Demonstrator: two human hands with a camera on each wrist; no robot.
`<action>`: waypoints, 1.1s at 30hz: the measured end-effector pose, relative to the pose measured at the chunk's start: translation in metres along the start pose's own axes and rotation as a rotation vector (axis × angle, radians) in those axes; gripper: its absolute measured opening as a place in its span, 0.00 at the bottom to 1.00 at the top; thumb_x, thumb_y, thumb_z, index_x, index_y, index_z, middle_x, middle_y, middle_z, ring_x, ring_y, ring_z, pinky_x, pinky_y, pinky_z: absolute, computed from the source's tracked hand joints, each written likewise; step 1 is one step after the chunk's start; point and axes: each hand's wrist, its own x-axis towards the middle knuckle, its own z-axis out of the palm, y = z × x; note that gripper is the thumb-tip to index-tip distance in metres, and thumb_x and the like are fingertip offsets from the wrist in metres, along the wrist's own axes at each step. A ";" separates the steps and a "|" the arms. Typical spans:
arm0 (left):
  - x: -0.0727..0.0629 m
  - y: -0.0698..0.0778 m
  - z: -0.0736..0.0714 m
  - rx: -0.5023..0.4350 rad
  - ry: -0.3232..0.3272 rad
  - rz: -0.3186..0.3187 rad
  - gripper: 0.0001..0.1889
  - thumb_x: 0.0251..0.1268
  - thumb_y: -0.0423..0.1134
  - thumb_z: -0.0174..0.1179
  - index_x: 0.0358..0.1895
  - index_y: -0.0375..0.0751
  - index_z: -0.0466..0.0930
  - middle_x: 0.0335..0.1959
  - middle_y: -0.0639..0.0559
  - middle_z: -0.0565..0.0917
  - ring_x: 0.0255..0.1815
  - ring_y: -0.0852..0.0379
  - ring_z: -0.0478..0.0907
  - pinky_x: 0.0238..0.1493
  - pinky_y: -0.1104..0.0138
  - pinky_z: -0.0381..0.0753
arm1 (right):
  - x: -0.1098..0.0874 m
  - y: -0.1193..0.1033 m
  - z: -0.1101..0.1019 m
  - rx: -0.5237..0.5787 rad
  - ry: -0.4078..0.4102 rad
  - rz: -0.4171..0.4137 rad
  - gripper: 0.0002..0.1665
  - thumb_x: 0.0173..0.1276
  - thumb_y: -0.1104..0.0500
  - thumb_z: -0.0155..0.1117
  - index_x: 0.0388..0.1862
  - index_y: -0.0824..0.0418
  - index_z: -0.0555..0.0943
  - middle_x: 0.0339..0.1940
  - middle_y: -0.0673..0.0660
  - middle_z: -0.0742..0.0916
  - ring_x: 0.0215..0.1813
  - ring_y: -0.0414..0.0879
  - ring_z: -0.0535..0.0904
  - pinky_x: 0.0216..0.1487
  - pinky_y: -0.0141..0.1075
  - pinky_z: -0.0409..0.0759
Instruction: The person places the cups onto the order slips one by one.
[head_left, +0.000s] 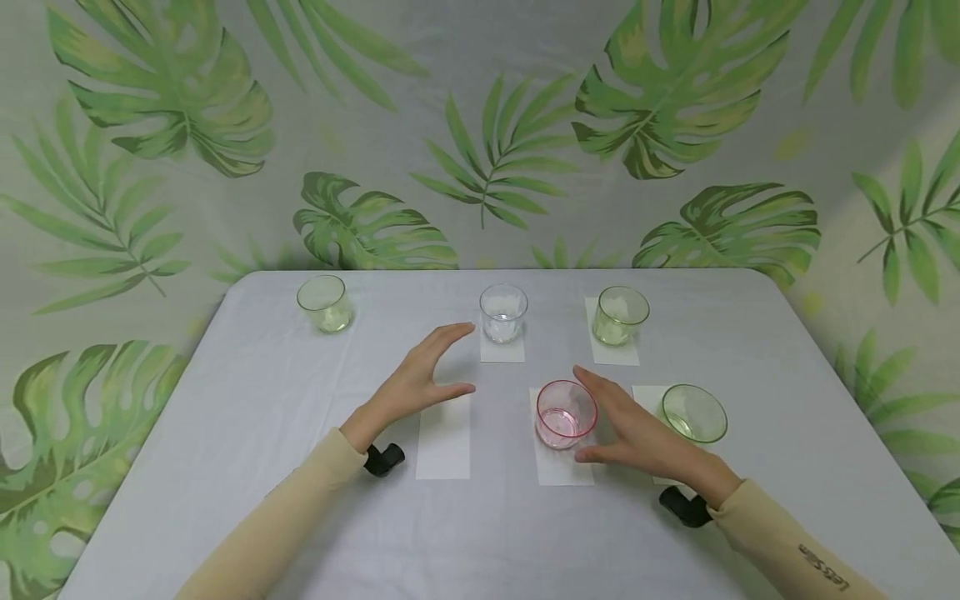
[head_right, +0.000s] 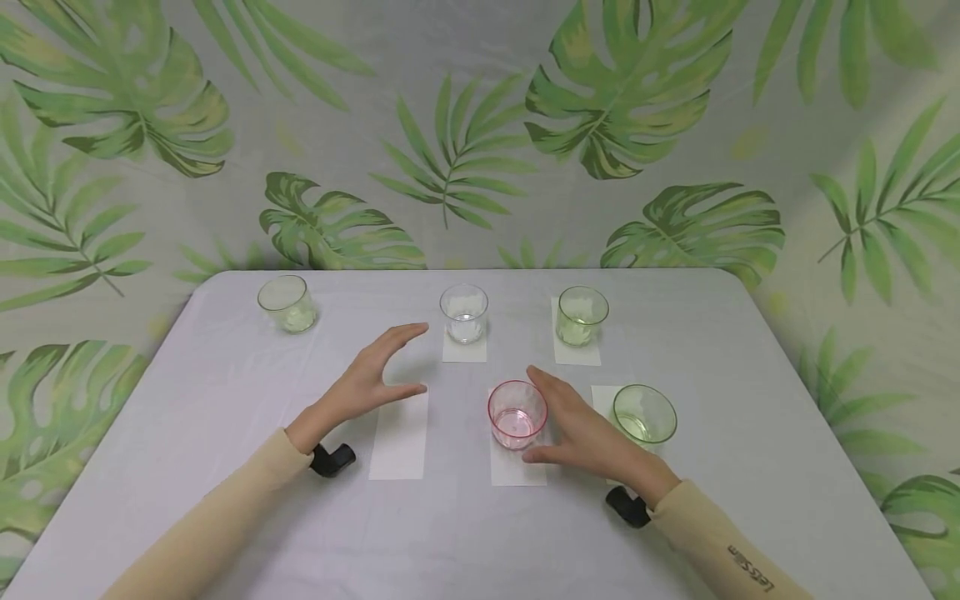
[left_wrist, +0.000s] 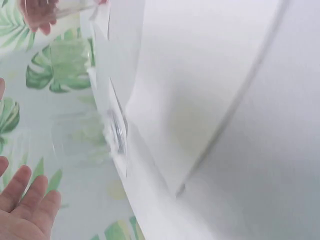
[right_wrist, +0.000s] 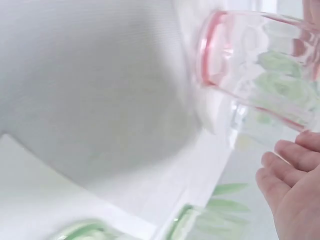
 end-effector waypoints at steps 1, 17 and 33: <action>-0.002 -0.002 -0.004 0.009 0.011 -0.008 0.42 0.54 0.40 0.72 0.71 0.37 0.59 0.69 0.45 0.64 0.70 0.50 0.59 0.67 0.56 0.62 | 0.001 -0.002 -0.001 -0.007 0.006 -0.011 0.62 0.55 0.47 0.75 0.78 0.60 0.46 0.76 0.59 0.57 0.74 0.56 0.51 0.68 0.54 0.57; -0.034 -0.034 -0.067 0.154 0.144 -0.199 0.41 0.55 0.40 0.71 0.71 0.37 0.60 0.69 0.42 0.64 0.70 0.44 0.58 0.65 0.47 0.61 | 0.026 -0.033 0.003 -0.051 0.029 -0.171 0.59 0.56 0.42 0.72 0.77 0.62 0.52 0.76 0.56 0.59 0.75 0.55 0.50 0.72 0.51 0.50; -0.050 -0.072 -0.121 0.214 0.329 -0.365 0.38 0.54 0.34 0.71 0.68 0.33 0.63 0.68 0.35 0.63 0.70 0.37 0.56 0.67 0.43 0.55 | 0.061 -0.064 0.034 -0.098 -0.033 -0.290 0.57 0.58 0.43 0.71 0.76 0.64 0.52 0.76 0.58 0.59 0.76 0.49 0.50 0.74 0.42 0.43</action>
